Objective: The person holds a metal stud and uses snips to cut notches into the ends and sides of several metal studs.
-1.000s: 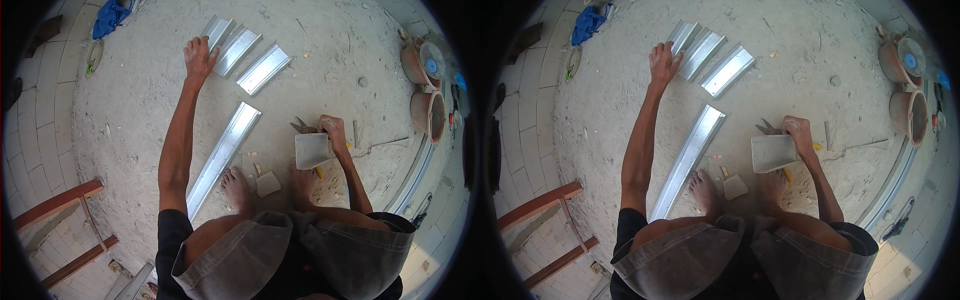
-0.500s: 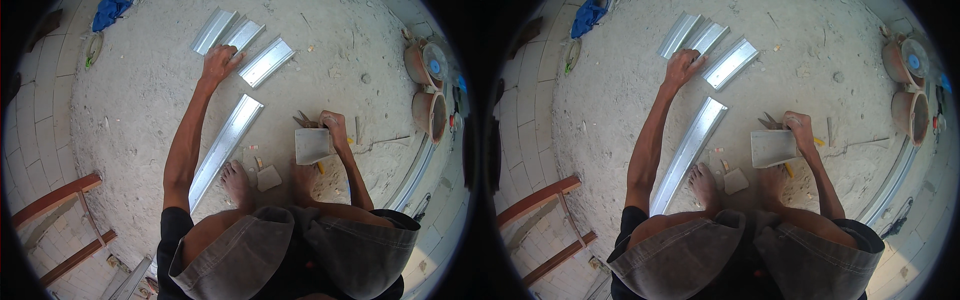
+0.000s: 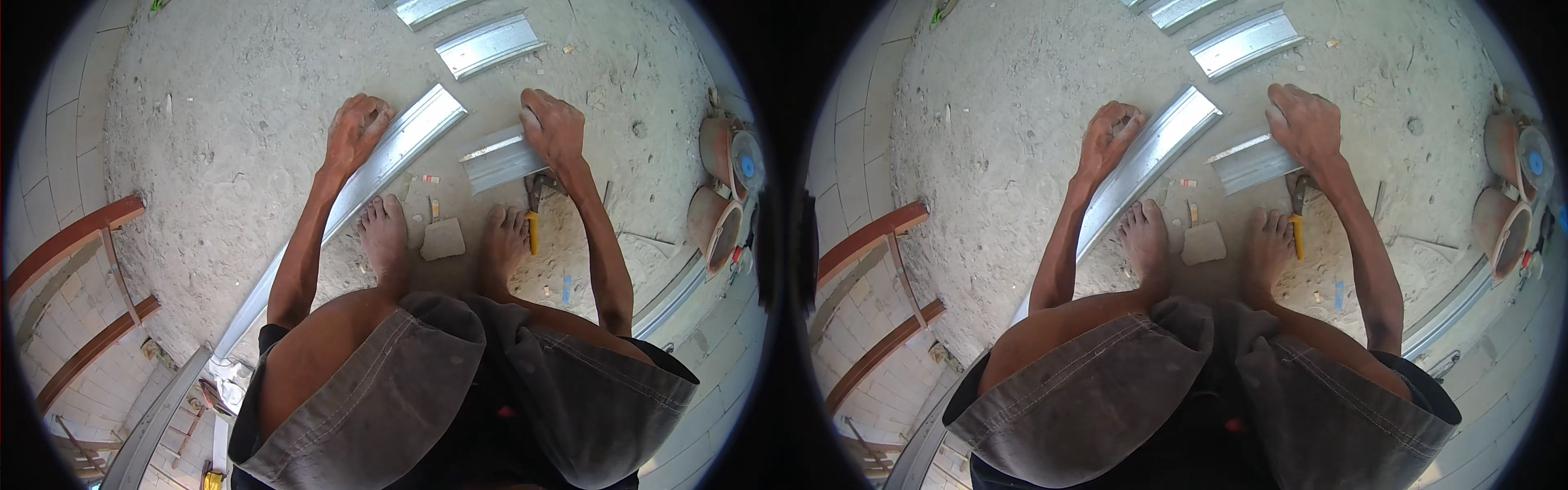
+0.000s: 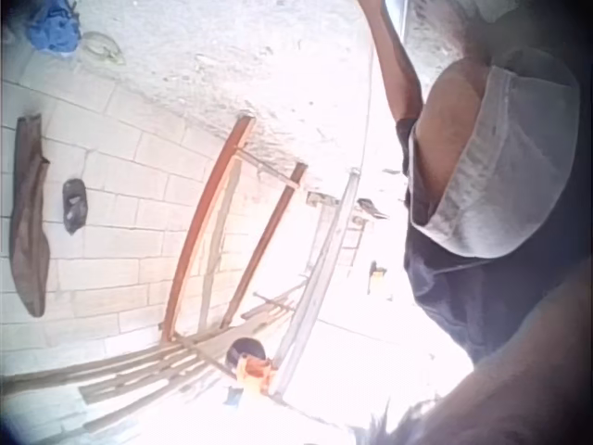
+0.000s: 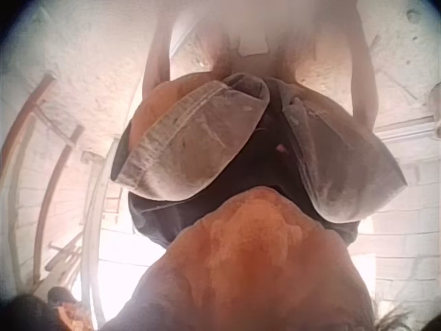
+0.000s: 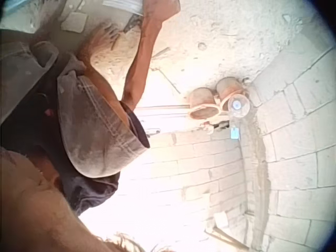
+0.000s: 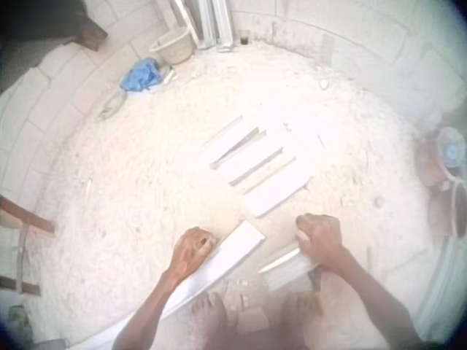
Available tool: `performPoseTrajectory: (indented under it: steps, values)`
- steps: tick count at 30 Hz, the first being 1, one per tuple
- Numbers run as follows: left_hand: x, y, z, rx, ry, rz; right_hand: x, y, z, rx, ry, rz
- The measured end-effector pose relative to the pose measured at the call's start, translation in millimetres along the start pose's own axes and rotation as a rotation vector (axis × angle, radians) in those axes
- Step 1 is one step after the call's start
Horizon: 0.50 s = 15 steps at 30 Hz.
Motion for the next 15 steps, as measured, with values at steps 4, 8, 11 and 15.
performPoseTrajectory:
  steps: [4,8,11,15]
  values:
    - [-44.9,-25.4,2.7,-0.069,0.024,-0.071,55.4,-33.3,34.3,0.065,0.060,-0.216]
    - [-63.6,-41.8,4.1,-0.157,0.096,-0.119,89.4,-71.5,68.1,0.047,0.090,-0.389]
    - [-60.3,-37.3,7.6,-0.216,0.097,-0.110,92.2,-77.9,86.4,0.043,0.024,-0.389]
    - [-59.1,-44.2,5.6,-0.191,0.014,-0.182,87.7,-84.3,98.2,0.018,0.065,-0.426]
Point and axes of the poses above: each hand's wrist, its own x-axis towards the middle knuckle, its own z-axis out of the palm, y = z × x, the point moved 4 cm from there along x, towards the middle knuckle, and after that the axes turned 4 degrees about y, right-handed, at the moved point
